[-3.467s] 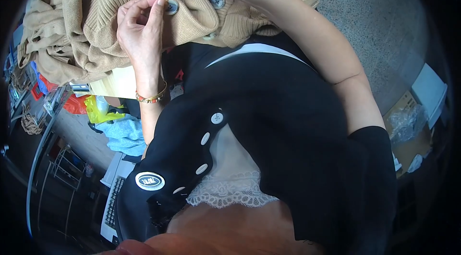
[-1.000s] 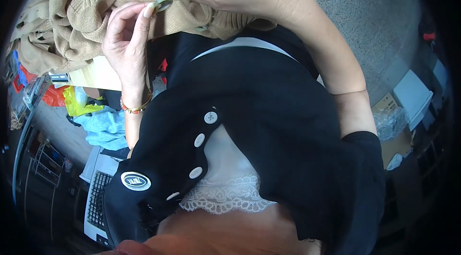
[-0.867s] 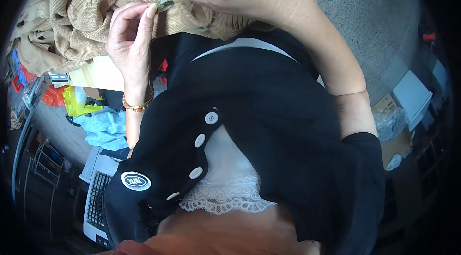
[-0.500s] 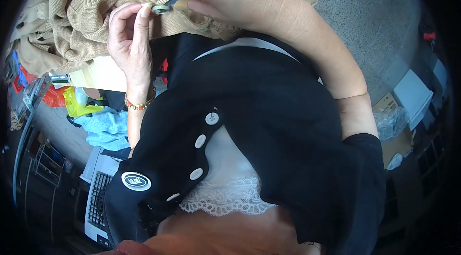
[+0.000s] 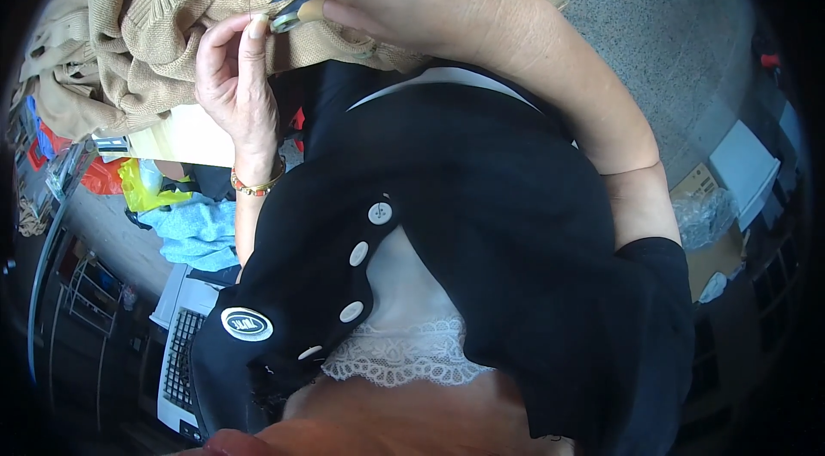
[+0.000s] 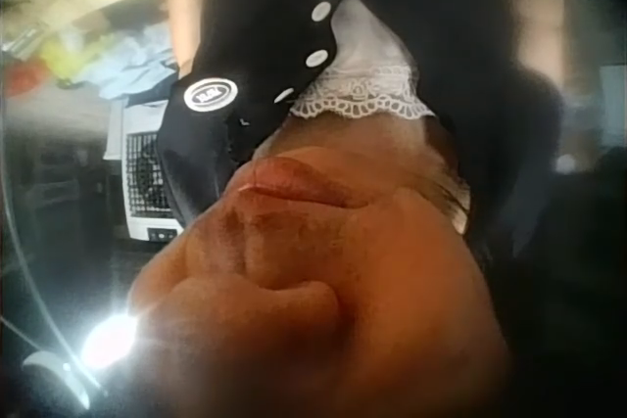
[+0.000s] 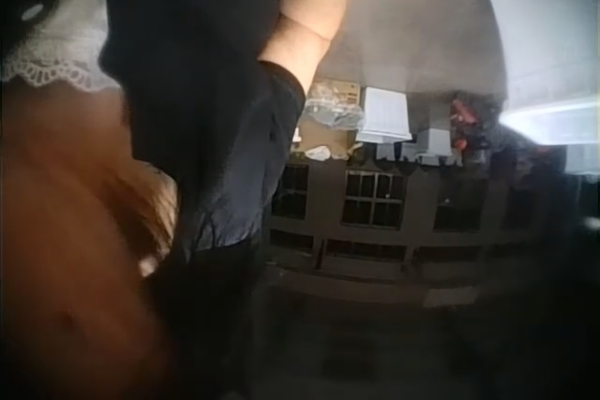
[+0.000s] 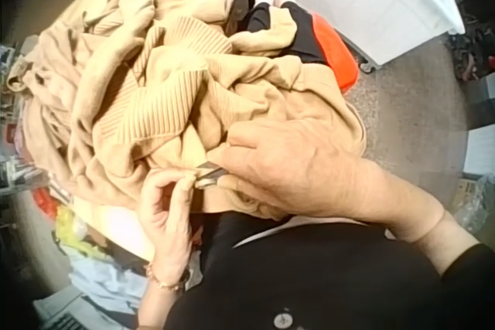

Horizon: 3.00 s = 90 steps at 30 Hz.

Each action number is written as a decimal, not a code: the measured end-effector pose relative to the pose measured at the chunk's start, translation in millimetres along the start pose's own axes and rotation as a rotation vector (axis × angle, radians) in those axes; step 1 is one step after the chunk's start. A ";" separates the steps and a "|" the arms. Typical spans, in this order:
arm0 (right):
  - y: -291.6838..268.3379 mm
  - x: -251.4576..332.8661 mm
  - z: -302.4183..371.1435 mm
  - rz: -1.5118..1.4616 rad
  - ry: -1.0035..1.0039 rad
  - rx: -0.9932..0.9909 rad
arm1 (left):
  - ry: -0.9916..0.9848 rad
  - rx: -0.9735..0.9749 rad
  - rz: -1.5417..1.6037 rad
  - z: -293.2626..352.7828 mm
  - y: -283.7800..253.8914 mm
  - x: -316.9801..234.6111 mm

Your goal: Trimming excess threads from sweaters using a pair of small scissors.

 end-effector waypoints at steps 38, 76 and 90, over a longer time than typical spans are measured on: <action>13.9 10.5 -0.8 0.063 -0.122 0.249 | 0.148 -0.074 -0.031 -0.7 0.7 0.6; 54.2 -8.9 39.3 -0.627 0.465 0.242 | 0.011 -0.492 -0.676 -40.7 -127.7 -55.0; 56.2 -9.2 46.4 -0.608 0.482 0.284 | 0.177 -0.107 -0.723 -26.5 -39.5 -58.7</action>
Point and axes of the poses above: each hand's wrist, its own z-axis away from the middle knuckle, its own y-axis out of the palm, x = y × z, the point moved 5 cm from there along -z, towards the middle knuckle, and after that the axes turned 11 degrees about -y, right-handed, at the moved point
